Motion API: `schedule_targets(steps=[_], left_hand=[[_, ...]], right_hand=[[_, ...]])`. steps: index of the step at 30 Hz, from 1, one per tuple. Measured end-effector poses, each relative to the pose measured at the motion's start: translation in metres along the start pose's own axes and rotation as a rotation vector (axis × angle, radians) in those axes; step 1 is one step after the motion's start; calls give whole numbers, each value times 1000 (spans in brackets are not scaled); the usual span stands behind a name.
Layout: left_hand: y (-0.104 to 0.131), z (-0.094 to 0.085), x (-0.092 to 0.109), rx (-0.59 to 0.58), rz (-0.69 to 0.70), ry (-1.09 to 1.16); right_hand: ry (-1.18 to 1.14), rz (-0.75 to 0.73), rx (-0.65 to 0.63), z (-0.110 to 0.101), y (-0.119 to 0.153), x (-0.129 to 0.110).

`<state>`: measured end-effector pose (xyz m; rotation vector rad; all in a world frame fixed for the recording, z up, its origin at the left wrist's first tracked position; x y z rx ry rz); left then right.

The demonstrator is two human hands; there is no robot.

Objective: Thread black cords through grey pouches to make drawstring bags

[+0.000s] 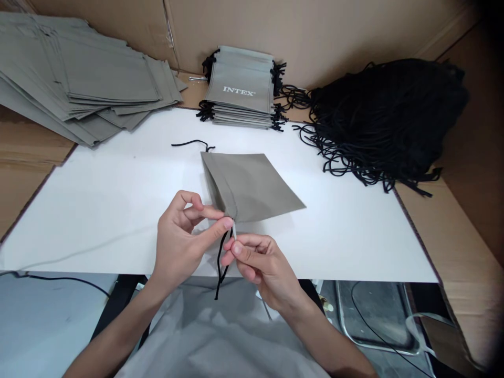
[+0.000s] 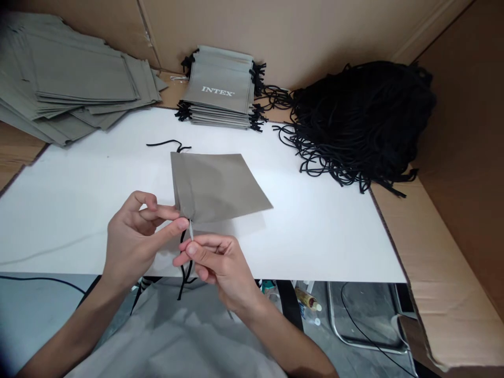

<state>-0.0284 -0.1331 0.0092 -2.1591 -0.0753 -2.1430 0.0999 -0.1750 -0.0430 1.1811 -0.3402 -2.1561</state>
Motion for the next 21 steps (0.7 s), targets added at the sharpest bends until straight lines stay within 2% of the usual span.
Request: schedule_targets(steps=[4,8,12,14,21], left_hand=[[4,6,-8,-20,-110,41],[3,2,-1,-29,-41,-94],[-2,8,-2,-176,-40,-133],[-3,11,-2,-209,-41,-148],[1,13,0,-93,-35,-154]], right_hand=[[-36,-1,43,-1,-3,0],[-9,14,19,-3,-4,-1],[23,42,-24,-8,-2,0],[38,63,-26,-9,-1,2],[122,-6,-22,-5,3,-9]])
Point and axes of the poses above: each hand's wrist, its own y-axis away from the middle knuckle, its own z-axis out of the palm, x = y × z, the point moved 9 cm from there along -y, towards the middle knuckle, and after that the axes turned 3 degrees about z, right-handed, at the moved point
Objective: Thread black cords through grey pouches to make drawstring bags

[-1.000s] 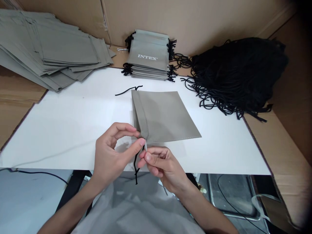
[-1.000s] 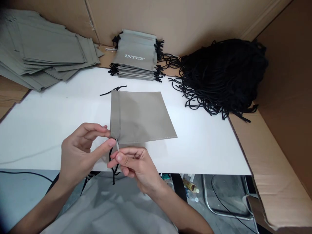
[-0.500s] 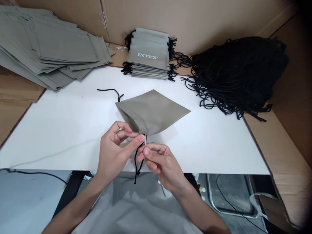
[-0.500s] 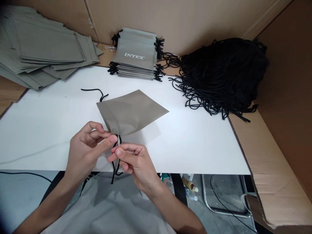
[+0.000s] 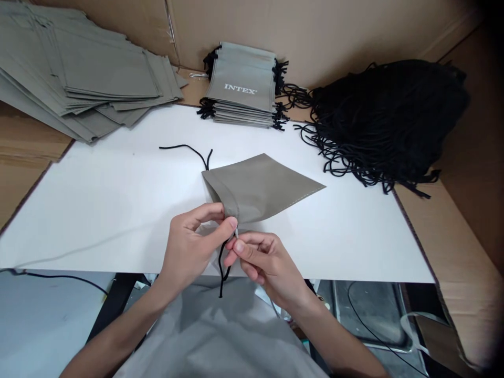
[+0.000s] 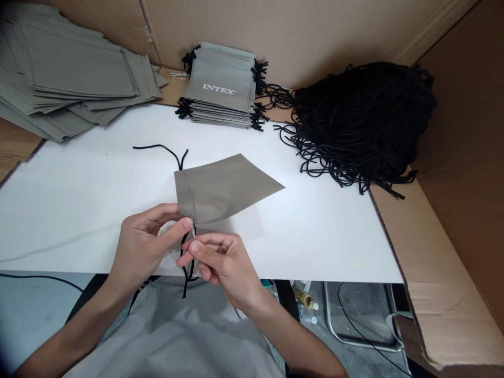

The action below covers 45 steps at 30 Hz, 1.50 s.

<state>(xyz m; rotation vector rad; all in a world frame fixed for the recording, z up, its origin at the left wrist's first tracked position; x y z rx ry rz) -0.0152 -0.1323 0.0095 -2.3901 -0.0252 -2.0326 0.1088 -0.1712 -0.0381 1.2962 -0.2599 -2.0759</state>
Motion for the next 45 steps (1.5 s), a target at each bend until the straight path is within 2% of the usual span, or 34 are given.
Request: schedule_targets(steps=[4,6,9,13,22,26,29,34,37,39,42,45], left_hand=[[-3,-10,-3,92,5,100],[-6,-11,-5,78,11,146],[-7,-5,-6,26,-4,135],[-4,-3,-2,21,23,71],[-8,-10,-9,-48,-7,39],[-7,-11,-15,-15,-70,-16],[-6,-11,-16,-15,-42,-91],[-2,-5,-13,-96,6,-176],[4,7,-16,-223,-45,-121],[8,12,-17,-268,-75,-85],[10,8,-15,-193,-53,-95],[9,0,-13,-94,-24,-99]], right_hand=[[-52,83,-143,9,8,6],[-91,127,-178,10,14,13],[-186,140,-152,8,18,21],[-343,155,-144,13,20,27],[-574,318,-228,20,27,32],[-657,351,-236,21,31,39],[-700,351,-220,21,33,43],[-713,356,-183,17,34,49],[-653,368,-189,10,34,47],[-592,377,-193,4,34,45],[-536,373,-213,1,34,39],[-494,411,-293,6,40,42]])
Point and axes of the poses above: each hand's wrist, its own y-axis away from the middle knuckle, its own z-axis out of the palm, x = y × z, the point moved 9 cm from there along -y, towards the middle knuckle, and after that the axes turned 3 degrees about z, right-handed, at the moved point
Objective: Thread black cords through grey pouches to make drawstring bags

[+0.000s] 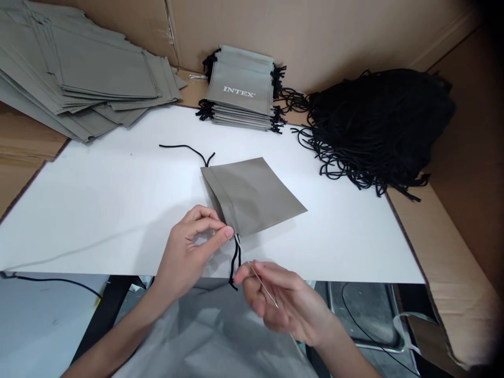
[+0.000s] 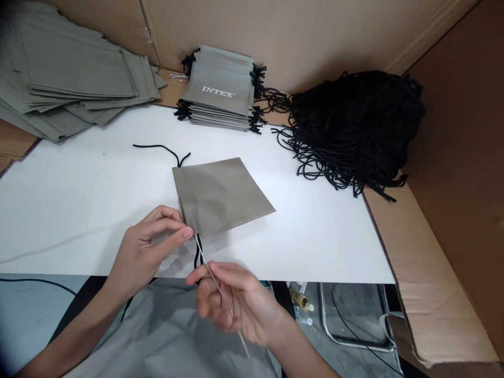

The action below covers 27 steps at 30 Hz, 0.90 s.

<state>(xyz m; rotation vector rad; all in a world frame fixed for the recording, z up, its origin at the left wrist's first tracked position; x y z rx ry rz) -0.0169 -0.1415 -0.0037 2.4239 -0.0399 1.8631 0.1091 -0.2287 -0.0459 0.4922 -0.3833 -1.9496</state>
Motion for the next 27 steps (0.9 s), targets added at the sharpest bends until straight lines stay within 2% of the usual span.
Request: schedule_targets(steps=[3,5,9,13,16,19,22,24,27], left_hand=[[0,-6,-3,53,-1,-1],[1,-6,-7,43,-19,-5],[9,9,-12,-40,-58,-3],[23,28,-13,-112,-102,47],[27,25,-12,-67,-100,59],[26,18,-12,-9,-91,42],[26,19,-14,-6,-87,7],[27,23,-14,-39,-78,-48],[24,24,-10,-175,-28,-162]], right_hand=[[100,54,-22,-3,9,14],[164,33,6,-10,18,20],[88,-42,72,-16,31,22],[-4,-29,12,-6,22,22],[8,-45,25,-8,16,23],[78,-46,115,-22,21,30],[144,-29,271,-41,32,35],[232,0,345,-47,38,35],[418,57,404,-51,44,30]])
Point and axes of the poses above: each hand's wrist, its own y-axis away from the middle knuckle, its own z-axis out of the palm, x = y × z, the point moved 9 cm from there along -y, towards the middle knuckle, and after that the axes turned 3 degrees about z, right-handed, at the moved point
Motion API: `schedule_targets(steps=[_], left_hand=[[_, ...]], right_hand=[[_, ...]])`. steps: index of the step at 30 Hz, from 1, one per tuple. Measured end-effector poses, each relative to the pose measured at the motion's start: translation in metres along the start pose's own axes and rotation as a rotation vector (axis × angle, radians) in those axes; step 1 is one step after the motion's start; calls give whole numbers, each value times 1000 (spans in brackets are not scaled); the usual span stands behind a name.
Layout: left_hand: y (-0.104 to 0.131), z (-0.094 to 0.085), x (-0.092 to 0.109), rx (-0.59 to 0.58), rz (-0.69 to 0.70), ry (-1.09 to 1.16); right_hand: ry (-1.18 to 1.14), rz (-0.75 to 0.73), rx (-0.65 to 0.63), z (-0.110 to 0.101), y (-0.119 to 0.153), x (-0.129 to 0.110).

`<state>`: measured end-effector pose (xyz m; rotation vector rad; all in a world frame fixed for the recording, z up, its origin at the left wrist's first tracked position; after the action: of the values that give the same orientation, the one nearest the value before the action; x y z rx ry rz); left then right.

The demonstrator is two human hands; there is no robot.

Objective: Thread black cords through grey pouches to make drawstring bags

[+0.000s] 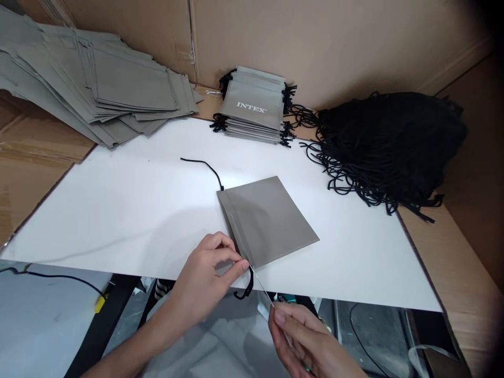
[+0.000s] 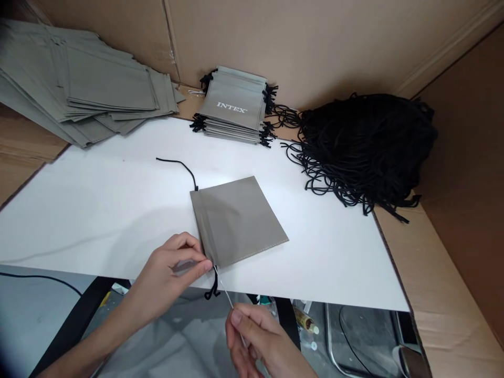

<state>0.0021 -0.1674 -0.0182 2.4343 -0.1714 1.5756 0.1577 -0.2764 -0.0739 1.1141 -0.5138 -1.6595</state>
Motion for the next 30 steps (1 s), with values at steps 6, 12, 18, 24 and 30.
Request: schedule_targets(steps=[6,12,18,24,30], left_hand=[[-47,-79,24,125,234,-547],[-106,-68,18,-219,449,-799],[-106,-57,16,-297,441,-797],[-104,-51,14,-390,382,-724],[-108,-63,2,-396,252,-467]], right_hand=[[187,-24,139,-27,11,-2],[577,-163,383,-63,42,-43],[1220,-510,994,-62,92,-142],[1650,-776,568,34,5,-151],[1807,-793,376,39,-50,-143]])
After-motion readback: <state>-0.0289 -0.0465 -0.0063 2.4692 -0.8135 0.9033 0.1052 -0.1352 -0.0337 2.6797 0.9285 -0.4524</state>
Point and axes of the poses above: each hand's wrist, its own y-axis away from the middle knuckle, its own z-axis out of the palm, x = y × z, the point moved 9 cm from there along -y, towards the middle knuckle, and after that the axes turned 3 degrees about z, right-handed, at the moved point
